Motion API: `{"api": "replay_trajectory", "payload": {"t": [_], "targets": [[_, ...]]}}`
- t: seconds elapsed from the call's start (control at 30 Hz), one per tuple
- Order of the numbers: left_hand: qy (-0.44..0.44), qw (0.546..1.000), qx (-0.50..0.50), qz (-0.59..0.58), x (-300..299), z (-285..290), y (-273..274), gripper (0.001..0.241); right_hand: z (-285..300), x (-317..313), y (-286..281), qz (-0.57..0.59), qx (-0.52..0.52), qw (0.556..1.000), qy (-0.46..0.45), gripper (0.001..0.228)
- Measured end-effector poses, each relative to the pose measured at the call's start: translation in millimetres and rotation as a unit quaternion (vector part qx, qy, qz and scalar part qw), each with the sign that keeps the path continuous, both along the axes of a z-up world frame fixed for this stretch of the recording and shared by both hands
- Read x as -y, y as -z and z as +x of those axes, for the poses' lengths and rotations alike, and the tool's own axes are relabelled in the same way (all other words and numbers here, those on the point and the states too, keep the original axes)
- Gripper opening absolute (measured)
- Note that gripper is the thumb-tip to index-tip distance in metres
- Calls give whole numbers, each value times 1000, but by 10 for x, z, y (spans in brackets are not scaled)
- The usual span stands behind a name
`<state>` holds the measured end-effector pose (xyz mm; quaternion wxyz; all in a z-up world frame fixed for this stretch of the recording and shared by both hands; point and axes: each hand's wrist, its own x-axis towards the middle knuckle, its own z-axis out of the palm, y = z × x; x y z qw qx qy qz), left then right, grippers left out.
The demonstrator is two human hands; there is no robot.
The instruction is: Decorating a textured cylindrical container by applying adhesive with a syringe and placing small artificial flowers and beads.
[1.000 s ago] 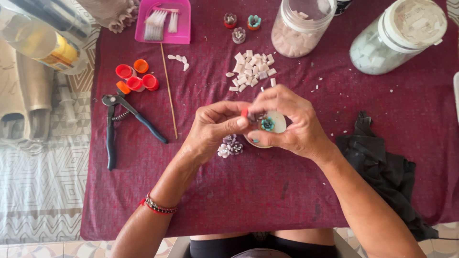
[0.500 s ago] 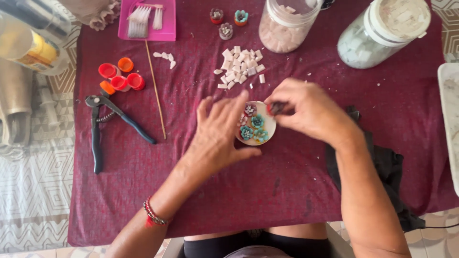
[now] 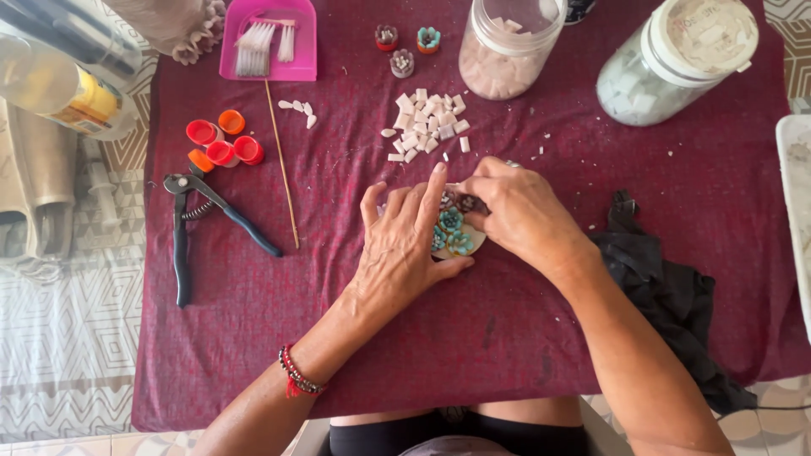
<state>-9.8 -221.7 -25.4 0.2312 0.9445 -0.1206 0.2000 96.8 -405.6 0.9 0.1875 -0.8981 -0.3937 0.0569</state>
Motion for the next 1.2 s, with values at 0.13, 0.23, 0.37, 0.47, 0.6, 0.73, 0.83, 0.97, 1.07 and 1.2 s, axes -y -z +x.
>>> {"api": "replay_trajectory", "payload": {"t": [0.13, 0.23, 0.37, 0.47, 0.6, 0.73, 0.83, 0.97, 1.07, 1.2], "targets": [[-8, 1000, 14, 12, -9, 63, 12, 135, -19, -33, -304, 21, -37, 999, -8, 49], [-10, 999, 32, -15, -81, 57, -80, 136, -28, -3, -526, 141, -141, 980, 23, 56], [-73, 993, 93, 7, -425, 285, -225, 129, 113, 75, -382, 254, -57, 962, 82, 46], [-132, 985, 100, 40, -774, 611, -204, 134, 182, 80, -164, 271, 25, 958, 92, 38], [-235, 968, 58, 62, -1069, 1078, 2, 135, 140, -16, -99, 262, 84, 959, 72, 25], [-255, 966, 31, 24, -1028, 1291, 185, 134, 123, -47, -76, 238, 138, 959, 72, 27], [-274, 962, 20, -10, -981, 1311, 228, 130, 92, -92, -57, 220, 141, 962, 77, 24], [-252, 966, 28, -45, -904, 1208, 151, 130, 98, -261, -19, 214, 138, 966, 48, 23], [-197, 969, 12, -148, -968, 1061, 88, 111, 378, -589, 1, 200, 101, 974, 20, 27], [-180, 969, 23, -168, -1094, 843, 85, 85, 817, -1066, -26, 175, 70, 982, 2, 32]]}}
